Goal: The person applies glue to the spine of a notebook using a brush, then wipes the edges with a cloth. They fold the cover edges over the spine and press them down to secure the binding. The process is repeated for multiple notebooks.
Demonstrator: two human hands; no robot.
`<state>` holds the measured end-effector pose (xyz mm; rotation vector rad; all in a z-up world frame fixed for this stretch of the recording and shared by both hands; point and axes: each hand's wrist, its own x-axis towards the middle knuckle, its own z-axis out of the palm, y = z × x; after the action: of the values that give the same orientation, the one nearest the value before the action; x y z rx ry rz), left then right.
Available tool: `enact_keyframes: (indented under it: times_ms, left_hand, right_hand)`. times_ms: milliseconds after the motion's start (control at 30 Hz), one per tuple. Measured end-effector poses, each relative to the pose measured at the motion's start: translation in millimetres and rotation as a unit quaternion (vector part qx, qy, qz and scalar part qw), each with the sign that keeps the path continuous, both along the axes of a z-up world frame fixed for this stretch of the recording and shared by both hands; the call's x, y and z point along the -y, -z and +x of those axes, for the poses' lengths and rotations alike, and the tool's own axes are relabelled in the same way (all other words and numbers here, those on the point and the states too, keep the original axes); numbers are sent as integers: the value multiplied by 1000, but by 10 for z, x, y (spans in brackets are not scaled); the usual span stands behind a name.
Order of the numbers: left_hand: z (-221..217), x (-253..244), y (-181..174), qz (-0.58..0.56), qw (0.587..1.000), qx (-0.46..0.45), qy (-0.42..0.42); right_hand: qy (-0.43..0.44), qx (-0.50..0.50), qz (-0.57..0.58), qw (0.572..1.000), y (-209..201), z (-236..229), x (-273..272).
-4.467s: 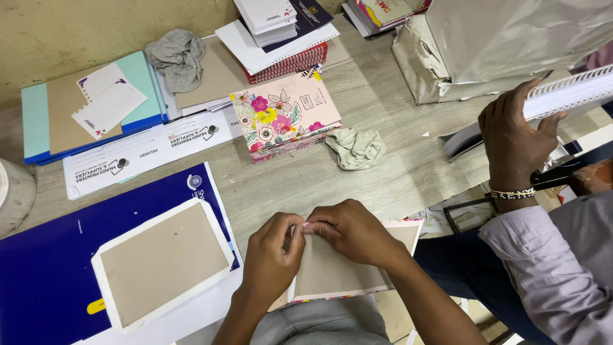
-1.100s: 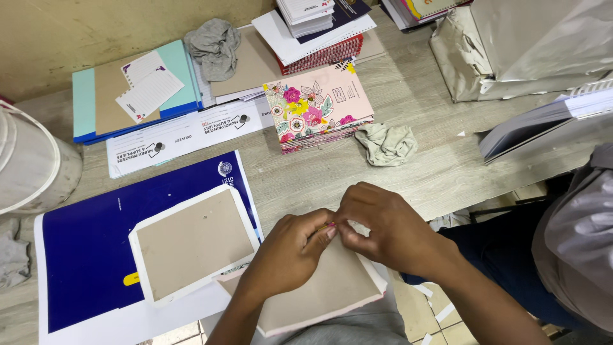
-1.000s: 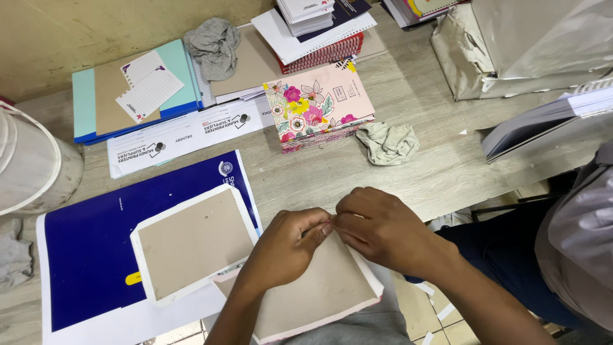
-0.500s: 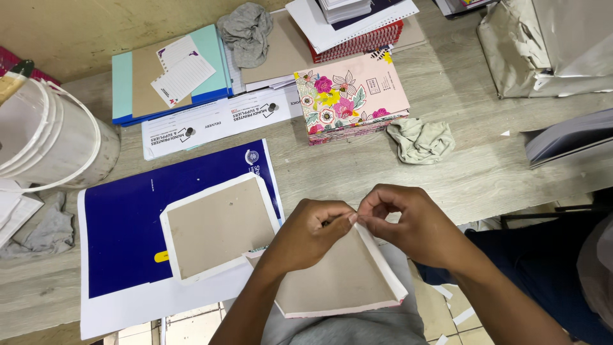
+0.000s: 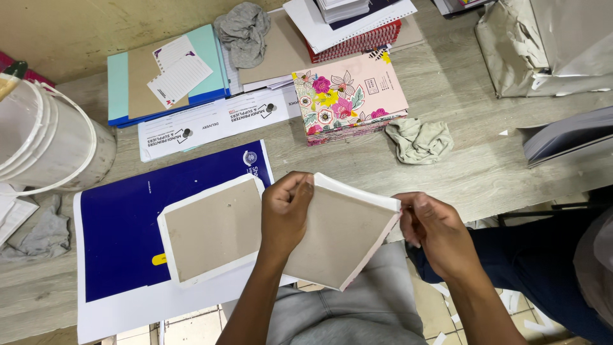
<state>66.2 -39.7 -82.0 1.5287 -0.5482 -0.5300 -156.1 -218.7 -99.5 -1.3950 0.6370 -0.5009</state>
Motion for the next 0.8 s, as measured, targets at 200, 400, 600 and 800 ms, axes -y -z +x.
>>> enact_keyframes:
  times_ms: [200, 400, 600, 800]
  left_hand:
    - [64, 40, 57, -43, 997, -67, 19]
    - [305, -2, -194, -19, 959, -118, 257]
    - [612, 453, 745, 98, 967, 79, 220]
    - [584, 670, 919, 264, 867, 357, 228]
  right_hand:
    - [-32, 26, 3, 999, 151, -29, 138]
    - [-40, -16, -48, 998, 44, 94, 375]
    - [7, -90, -47, 995, 515, 542, 693]
    - [102, -94, 12, 990, 1271, 902, 1059]
